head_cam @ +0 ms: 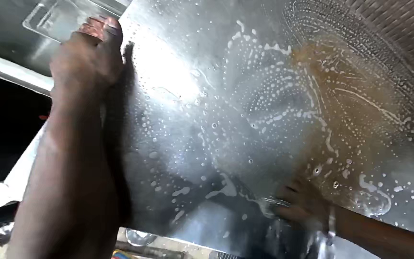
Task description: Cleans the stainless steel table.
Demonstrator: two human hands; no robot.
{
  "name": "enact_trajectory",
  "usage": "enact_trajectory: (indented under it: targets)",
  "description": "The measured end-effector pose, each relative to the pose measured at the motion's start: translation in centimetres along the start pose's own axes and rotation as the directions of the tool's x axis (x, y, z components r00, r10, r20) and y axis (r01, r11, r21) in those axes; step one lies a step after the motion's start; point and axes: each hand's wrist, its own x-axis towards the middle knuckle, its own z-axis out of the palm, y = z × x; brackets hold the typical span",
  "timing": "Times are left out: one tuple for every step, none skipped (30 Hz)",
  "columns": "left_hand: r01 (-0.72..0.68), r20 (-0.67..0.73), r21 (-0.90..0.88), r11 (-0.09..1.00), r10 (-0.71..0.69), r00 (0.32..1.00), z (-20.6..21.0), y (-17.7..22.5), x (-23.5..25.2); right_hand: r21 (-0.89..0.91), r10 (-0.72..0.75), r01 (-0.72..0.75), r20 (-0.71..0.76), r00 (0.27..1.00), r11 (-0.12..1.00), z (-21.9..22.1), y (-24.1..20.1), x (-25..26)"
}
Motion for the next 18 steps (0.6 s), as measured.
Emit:
enact_trajectory:
  targets:
    - [-0.006,-0.010,-0.004,1.000,0.006,1.000,0.3,-0.4,0.4,0.006,0.020,-0.020,-0.062,0.998,1.000,1.1,-0.4,4.5]
    - [-0.013,-0.013,-0.014,1.000,0.012,1.000,0.4,-0.4,0.4,0.010,0.059,-0.058,-0.139,0.989,0.998,2.0,-0.5,9.1]
    - [-0.014,-0.010,-0.028,1.000,0.013,1.000,0.4,-0.4,-0.3,0.024,0.102,-0.099,-0.214,0.971,0.995,2.4,0.1,13.5]
    - [-0.016,-0.009,-0.039,0.999,0.015,1.000,0.1,-0.4,-1.4,0.032,0.145,-0.141,-0.274,0.951,0.989,2.2,1.3,17.2]
    - [-0.027,-0.024,-0.036,0.999,0.026,0.999,-0.5,0.1,-1.5,0.032,0.182,-0.182,-0.324,0.928,0.983,1.6,3.1,19.7]
    - [-0.026,-0.027,-0.030,0.999,0.026,0.999,-0.8,0.5,-1.4,0.031,0.206,-0.208,-0.358,0.911,0.978,0.9,4.8,19.9]
    - [-0.019,-0.013,-0.020,1.000,0.019,1.000,-0.7,0.5,-1.5,0.042,0.227,-0.228,-0.376,0.898,0.973,0.4,5.9,17.7]
    - [-0.013,0.003,-0.010,1.000,0.013,1.000,-0.5,0.4,-1.5,0.046,0.255,-0.257,-0.388,0.886,0.965,0.0,6.8,13.6]
    - [-0.006,0.006,-0.018,1.000,0.006,1.000,-0.3,0.4,-1.2,0.040,0.296,-0.304,-0.380,0.876,0.952,-0.6,7.6,8.7]
    - [0.005,0.010,-0.030,1.000,-0.004,1.000,-0.2,0.2,-1.1,0.037,0.343,-0.353,-0.357,0.869,0.935,-1.4,7.9,3.4]
    - [0.014,0.015,-0.033,0.999,-0.014,1.000,0.0,0.1,-1.2,0.021,0.394,-0.412,-0.342,0.853,0.911,-2.0,7.6,-1.3]
    - [0.023,0.023,-0.037,0.999,-0.023,0.999,-0.1,0.2,-1.2,-0.014,0.431,-0.460,-0.325,0.842,0.888,-2.5,7.2,-4.7]
    - [0.040,0.031,-0.046,0.998,-0.039,0.999,-0.4,0.5,-1.3,-0.056,0.444,-0.485,-0.321,0.836,0.872,-2.6,7.0,-6.3]
    - [0.054,0.035,-0.054,0.997,-0.052,0.998,-0.8,0.8,-1.3,-0.092,0.431,-0.479,-0.315,0.846,0.873,-2.5,6.9,-6.3]
    - [0.054,0.048,-0.060,0.997,-0.051,0.998,-1.0,0.9,-1.2,-0.119,0.393,-0.442,-0.300,0.870,0.889,-2.5,6.7,-4.8]
    - [0.050,0.060,-0.065,0.997,-0.046,0.997,-1.0,0.9,-1.3,-0.114,0.337,-0.380,-0.280,0.899,0.918,-2.4,6.3,-2.2]
    - [0.043,0.068,-0.071,0.997,-0.038,0.997,-1.1,0.8,-1.3,-0.099,0.269,-0.305,-0.272,0.924,0.947,-2.0,6.1,1.2]
    - [0.033,0.078,-0.074,0.997,-0.027,0.997,-1.1,0.8,-1.3,-0.081,0.205,-0.233,-0.263,0.943,0.969,-1.4,5.9,5.1]
